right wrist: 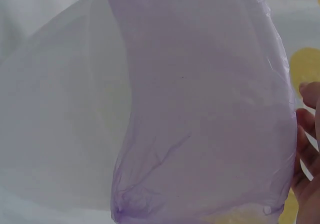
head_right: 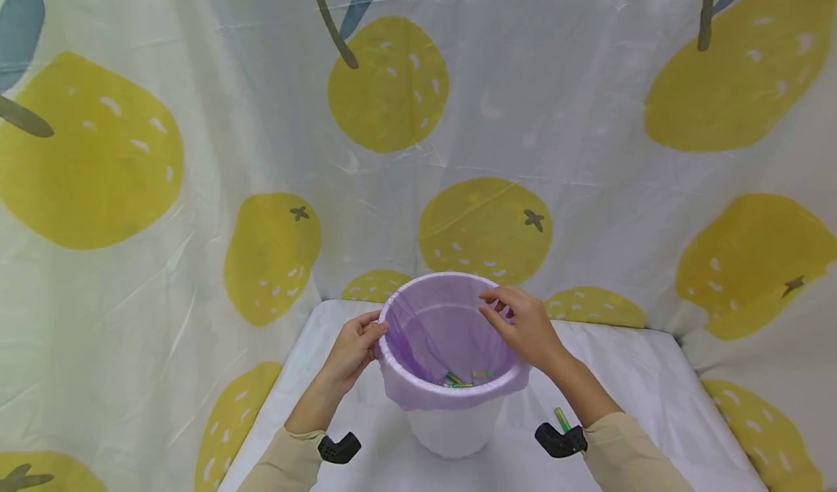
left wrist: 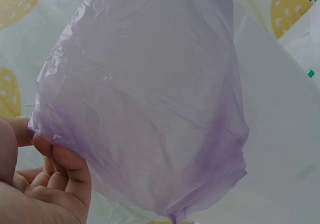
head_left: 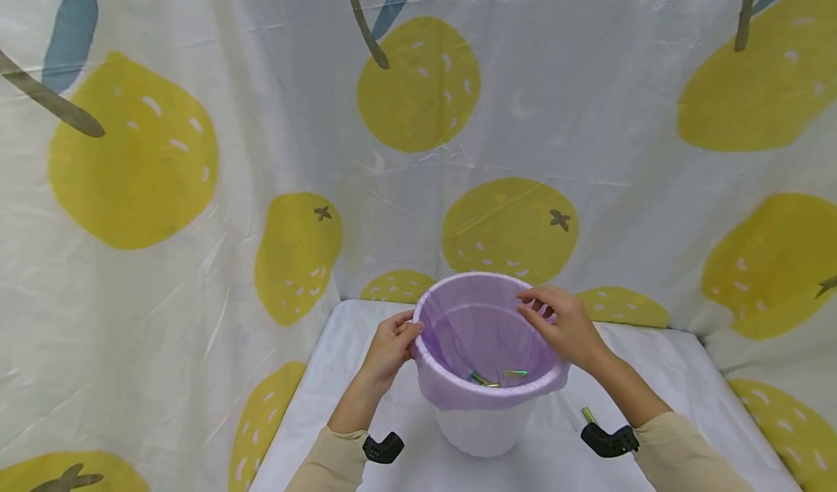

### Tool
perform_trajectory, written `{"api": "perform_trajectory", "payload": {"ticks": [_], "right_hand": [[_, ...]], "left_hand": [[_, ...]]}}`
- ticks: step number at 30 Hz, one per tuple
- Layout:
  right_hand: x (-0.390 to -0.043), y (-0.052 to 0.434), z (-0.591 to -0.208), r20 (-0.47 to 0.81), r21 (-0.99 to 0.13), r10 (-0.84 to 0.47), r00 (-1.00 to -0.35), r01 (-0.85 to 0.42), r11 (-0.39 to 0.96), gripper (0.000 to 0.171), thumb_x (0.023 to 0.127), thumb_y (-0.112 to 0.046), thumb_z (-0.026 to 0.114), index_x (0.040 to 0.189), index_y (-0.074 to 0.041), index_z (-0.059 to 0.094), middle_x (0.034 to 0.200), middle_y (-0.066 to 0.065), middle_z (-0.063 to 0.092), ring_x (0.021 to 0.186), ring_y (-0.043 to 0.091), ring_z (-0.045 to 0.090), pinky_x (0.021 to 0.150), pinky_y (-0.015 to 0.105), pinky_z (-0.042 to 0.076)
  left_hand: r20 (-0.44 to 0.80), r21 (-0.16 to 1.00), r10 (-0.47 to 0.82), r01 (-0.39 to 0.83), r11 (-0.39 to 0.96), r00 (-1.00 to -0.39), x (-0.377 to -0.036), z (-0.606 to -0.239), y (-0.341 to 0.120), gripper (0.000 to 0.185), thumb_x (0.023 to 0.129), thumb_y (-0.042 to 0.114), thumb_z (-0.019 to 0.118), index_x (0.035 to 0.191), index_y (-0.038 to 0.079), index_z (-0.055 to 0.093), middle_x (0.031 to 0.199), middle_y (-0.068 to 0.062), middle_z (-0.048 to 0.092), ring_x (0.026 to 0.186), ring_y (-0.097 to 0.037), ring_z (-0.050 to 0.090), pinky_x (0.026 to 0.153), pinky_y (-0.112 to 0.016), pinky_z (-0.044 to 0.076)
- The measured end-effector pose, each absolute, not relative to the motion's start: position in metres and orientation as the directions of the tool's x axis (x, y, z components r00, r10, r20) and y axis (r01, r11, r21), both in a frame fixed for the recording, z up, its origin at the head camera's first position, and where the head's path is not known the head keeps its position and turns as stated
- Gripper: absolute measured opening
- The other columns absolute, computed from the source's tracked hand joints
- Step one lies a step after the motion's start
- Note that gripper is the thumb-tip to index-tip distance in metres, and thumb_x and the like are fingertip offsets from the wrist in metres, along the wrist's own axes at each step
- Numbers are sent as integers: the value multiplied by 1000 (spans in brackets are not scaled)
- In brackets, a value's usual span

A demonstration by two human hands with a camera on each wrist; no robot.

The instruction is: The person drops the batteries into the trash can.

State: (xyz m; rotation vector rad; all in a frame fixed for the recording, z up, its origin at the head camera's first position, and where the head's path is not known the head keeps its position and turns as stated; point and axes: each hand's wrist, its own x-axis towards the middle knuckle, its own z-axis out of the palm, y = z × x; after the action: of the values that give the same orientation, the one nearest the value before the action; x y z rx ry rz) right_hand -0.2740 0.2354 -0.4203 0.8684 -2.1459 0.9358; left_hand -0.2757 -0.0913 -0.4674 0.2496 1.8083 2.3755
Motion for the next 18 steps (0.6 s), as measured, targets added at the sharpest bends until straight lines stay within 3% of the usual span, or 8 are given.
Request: {"api": "perform_trajectory", "payload": {"ticks": [18], "right_hand": [[-259, 258, -423, 720, -376, -300, -625, -715, 589, 27, 83, 9, 79, 106, -5, 75, 92, -4, 68, 75, 8, 58, 64, 17, 51]], "left_hand": [[33, 958, 217, -31, -285, -976, -276, -467, -89, 46, 102, 1, 60, 143, -15, 46, 82, 1, 61, 64, -5, 53, 58, -21, 49]]}}
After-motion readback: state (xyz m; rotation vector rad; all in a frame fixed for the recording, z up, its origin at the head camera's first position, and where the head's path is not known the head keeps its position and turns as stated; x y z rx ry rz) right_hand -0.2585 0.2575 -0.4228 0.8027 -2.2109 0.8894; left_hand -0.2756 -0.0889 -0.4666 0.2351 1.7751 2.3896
